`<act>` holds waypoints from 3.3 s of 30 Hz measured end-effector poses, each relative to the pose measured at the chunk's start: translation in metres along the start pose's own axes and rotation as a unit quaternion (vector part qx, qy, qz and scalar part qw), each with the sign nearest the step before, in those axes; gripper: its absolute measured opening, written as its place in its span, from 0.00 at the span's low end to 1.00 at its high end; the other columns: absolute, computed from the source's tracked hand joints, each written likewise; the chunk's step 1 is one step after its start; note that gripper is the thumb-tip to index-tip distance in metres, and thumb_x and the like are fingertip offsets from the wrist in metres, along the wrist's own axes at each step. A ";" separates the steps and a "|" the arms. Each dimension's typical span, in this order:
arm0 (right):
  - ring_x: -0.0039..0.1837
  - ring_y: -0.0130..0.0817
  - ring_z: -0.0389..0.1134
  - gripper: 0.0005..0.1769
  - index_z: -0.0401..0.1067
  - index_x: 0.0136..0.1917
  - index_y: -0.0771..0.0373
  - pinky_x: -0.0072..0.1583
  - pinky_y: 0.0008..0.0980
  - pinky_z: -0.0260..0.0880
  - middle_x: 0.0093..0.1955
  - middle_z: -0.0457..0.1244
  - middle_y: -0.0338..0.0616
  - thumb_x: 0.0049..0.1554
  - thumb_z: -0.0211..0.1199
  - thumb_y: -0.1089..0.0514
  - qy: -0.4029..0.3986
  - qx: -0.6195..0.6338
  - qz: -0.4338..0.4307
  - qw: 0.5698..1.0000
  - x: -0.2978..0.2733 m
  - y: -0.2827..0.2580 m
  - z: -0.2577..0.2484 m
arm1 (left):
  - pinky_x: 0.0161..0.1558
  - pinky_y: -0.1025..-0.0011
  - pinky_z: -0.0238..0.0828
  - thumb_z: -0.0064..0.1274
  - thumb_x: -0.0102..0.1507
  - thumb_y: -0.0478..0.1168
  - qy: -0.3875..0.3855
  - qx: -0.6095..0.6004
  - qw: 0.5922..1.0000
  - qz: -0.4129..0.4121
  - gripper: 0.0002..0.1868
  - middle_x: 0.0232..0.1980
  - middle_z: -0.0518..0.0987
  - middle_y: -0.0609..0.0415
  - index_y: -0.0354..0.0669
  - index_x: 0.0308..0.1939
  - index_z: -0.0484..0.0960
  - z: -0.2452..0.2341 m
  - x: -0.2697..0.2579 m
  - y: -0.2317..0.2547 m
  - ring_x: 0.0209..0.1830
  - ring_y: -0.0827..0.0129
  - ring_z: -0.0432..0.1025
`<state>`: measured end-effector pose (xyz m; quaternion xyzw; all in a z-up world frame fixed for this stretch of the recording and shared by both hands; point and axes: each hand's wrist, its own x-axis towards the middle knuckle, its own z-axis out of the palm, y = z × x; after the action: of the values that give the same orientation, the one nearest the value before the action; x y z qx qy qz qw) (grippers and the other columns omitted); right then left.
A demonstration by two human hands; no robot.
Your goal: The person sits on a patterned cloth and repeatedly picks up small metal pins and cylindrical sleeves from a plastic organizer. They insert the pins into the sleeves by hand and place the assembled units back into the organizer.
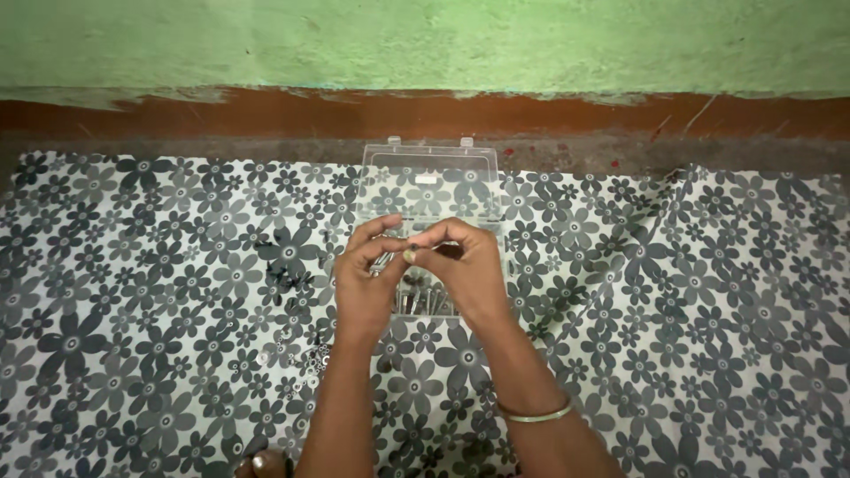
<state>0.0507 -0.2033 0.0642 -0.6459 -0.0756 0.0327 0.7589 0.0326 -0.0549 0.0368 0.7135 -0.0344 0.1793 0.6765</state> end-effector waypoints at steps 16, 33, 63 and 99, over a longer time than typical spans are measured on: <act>0.42 0.23 0.70 0.07 0.74 0.40 0.67 0.46 0.24 0.74 0.40 0.70 0.41 0.50 0.69 0.74 0.002 0.042 0.041 0.998 0.005 0.001 0.001 | 0.58 0.69 0.73 0.56 0.60 0.26 -0.017 -0.060 0.996 -0.068 0.07 0.63 0.78 0.49 0.35 0.39 0.87 0.001 0.000 0.006 0.61 0.67 0.74; 0.42 0.21 0.68 0.08 0.75 0.41 0.67 0.47 0.23 0.73 0.40 0.69 0.38 0.49 0.70 0.73 0.026 0.068 0.047 0.996 0.009 0.011 -0.001 | 0.59 0.69 0.72 0.57 0.59 0.25 0.018 -0.056 0.997 -0.055 0.07 0.63 0.77 0.48 0.35 0.38 0.87 0.010 -0.001 -0.004 0.62 0.67 0.72; 0.42 0.24 0.70 0.07 0.77 0.41 0.70 0.48 0.25 0.74 0.41 0.71 0.44 0.48 0.71 0.74 0.020 0.091 0.053 0.994 0.010 0.013 -0.009 | 0.57 0.70 0.73 0.57 0.59 0.24 0.032 -0.094 0.992 -0.078 0.06 0.63 0.76 0.50 0.35 0.35 0.85 0.016 -0.002 -0.007 0.60 0.67 0.73; 0.35 0.36 0.74 0.07 0.76 0.43 0.66 0.42 0.30 0.73 0.35 0.70 0.48 0.48 0.64 0.66 0.073 -0.328 -0.038 0.941 0.015 0.070 -0.012 | 0.65 0.58 0.63 0.58 0.53 0.30 -0.044 0.339 0.939 -0.045 0.13 0.55 0.80 0.46 0.44 0.40 0.89 0.015 0.006 -0.038 0.61 0.49 0.68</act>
<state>0.0703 -0.2012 -0.0051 -0.8561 -0.0516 -0.0699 0.5094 0.0523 -0.0650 0.0018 0.9086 0.0307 0.1185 0.3994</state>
